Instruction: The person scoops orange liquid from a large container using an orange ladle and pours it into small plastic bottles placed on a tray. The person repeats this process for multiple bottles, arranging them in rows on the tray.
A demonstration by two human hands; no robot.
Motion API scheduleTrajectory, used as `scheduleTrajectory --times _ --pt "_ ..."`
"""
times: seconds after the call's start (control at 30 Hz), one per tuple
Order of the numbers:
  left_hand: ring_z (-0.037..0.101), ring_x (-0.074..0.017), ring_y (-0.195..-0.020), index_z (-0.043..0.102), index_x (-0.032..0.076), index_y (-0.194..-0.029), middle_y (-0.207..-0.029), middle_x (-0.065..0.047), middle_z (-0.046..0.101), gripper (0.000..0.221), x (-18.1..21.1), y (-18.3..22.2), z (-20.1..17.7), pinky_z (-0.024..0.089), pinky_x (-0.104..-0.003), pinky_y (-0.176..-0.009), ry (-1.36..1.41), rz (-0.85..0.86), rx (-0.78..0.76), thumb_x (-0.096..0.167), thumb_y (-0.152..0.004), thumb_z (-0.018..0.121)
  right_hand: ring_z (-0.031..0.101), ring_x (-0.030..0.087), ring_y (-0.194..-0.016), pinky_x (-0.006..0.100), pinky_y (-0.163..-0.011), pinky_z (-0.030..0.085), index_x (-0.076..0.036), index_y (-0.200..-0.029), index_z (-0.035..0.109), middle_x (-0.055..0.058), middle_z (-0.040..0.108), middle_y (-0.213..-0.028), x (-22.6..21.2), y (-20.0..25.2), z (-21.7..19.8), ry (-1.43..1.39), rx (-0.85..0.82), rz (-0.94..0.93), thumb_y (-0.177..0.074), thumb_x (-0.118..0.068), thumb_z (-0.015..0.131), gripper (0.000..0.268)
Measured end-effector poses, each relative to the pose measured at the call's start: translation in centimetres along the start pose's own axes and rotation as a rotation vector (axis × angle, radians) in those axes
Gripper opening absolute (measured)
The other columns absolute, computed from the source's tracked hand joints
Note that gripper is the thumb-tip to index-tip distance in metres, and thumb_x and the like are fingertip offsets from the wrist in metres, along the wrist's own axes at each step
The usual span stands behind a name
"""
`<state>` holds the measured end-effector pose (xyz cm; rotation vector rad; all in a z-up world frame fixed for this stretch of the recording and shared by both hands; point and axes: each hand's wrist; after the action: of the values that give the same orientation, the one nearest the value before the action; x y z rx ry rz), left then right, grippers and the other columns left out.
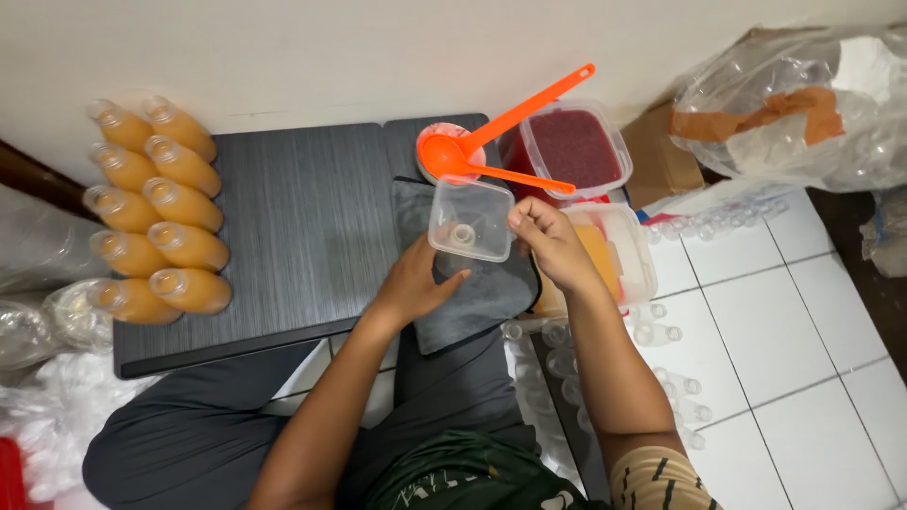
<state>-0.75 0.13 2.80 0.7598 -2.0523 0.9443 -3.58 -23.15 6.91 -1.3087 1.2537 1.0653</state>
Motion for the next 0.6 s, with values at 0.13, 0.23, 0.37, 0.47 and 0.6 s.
scheduleTrajectory --times 0.13,0.23,0.37,0.47,0.6 --pt "0.059 -0.0433 -0.115 0.049 -0.006 -0.132 -0.122 -0.029 0.058 0.069 0.0 -0.5 1.5 0.049 -0.047 -0.098 -0.06 0.046 -0.013 0.027 -0.079 0.079 0.054 0.014 -0.057 0.027 -0.058 0.047 -0.003 -0.1 0.06 0.004 0.05 -0.061 0.0 1.2 -1.6 0.043 0.048 -0.011 -0.101 -0.025 0.057 0.022" --pt "0.061 -0.0406 -0.114 0.052 -0.006 -0.128 -0.118 -0.027 0.061 0.063 0.4 -0.8 2.7 0.05 -0.045 -0.096 -0.095 0.035 -0.093 0.024 -0.08 0.077 0.056 0.014 -0.061 0.028 -0.062 0.048 -0.003 -0.113 0.06 0.006 0.056 -0.064 -0.4 3.3 -3.2 0.074 0.064 0.013 -0.103 -0.028 0.053 0.028" --pt "0.063 -0.0394 -0.111 0.057 -0.007 -0.123 -0.115 -0.025 0.063 0.056 -1.6 -0.9 7.1 0.05 -0.042 -0.098 -0.169 0.253 -0.024 0.025 -0.082 0.077 0.058 0.015 -0.064 0.028 -0.065 0.049 -0.002 -0.117 0.06 0.008 0.062 -0.07 -1.3 7.3 -6.5 0.179 0.069 0.033 -0.102 -0.021 0.051 0.025" --pt "0.065 -0.0329 -0.109 0.063 -0.006 -0.116 -0.113 -0.018 0.065 0.052 -0.4 -0.5 10.0 0.05 -0.036 -0.1 -0.175 0.442 0.062 0.03 -0.081 0.077 0.058 0.017 -0.062 0.029 -0.063 0.05 -0.002 -0.105 0.064 0.008 0.063 -0.069 -2.5 11.4 -9.6 0.314 0.093 0.035 -0.1 -0.016 0.056 0.016" --pt "0.067 -0.0322 -0.105 0.064 -0.005 -0.114 -0.11 -0.017 0.066 0.05 2.8 0.1 12.9 0.052 -0.036 -0.098 -0.064 0.383 -0.044 0.029 -0.079 0.077 0.061 0.026 -0.059 0.036 -0.059 0.053 -0.002 -0.089 0.067 0.012 0.064 -0.065 -4.1 16.0 -13.1 0.54 0.035 0.109 -0.093 -0.012 0.067 0.011"
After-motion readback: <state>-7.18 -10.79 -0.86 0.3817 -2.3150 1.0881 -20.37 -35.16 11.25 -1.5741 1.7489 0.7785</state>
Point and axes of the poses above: each hand's wrist, its own y-axis away from the middle knuckle, its own z-axis out of the palm, x = y × z
